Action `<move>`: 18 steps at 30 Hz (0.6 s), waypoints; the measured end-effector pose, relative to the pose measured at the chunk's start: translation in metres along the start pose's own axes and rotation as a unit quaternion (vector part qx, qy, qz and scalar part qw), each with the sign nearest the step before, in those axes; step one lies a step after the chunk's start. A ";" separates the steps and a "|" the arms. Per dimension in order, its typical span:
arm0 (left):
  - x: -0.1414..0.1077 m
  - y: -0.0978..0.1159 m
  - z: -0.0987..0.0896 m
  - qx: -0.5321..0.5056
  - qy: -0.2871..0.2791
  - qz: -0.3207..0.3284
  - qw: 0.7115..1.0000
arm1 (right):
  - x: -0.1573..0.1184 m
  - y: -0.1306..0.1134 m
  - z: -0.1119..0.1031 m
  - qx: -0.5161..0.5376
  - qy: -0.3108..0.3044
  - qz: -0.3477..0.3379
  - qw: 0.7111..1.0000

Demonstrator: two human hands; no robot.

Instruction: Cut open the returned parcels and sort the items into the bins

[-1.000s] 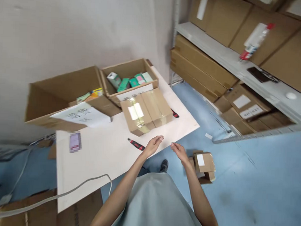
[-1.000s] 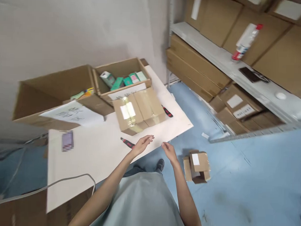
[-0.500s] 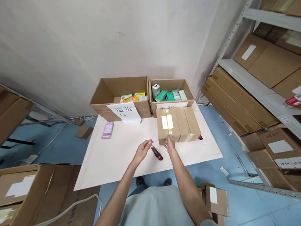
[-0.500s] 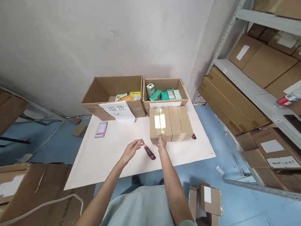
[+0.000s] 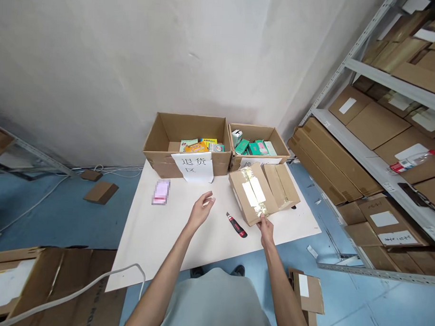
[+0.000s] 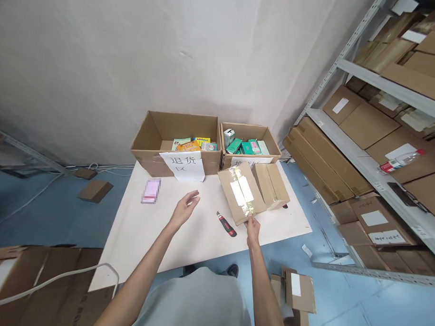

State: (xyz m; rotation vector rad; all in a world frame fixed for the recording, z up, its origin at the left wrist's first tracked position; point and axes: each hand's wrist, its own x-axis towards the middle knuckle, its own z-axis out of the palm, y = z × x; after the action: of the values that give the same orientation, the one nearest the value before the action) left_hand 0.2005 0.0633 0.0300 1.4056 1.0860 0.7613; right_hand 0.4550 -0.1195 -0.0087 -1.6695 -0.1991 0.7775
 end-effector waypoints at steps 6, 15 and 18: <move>-0.005 -0.015 -0.054 0.034 -0.021 0.035 0.999 | -0.029 -0.023 -0.007 -0.059 -0.064 -0.065 0.994; -0.064 -0.063 -0.127 0.033 -0.059 -0.007 0.998 | -0.040 -0.026 0.037 -0.236 -0.215 -0.122 0.940; -0.091 -0.080 -0.137 0.010 -0.037 -0.043 0.998 | -0.038 -0.016 0.053 -0.265 -0.259 -0.098 0.924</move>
State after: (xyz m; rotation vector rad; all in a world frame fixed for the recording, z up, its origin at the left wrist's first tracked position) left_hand 0.0281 0.0258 -0.0166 1.3849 1.0922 0.6344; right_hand 0.3993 -0.0920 0.0172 -1.8673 -1.0098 1.0610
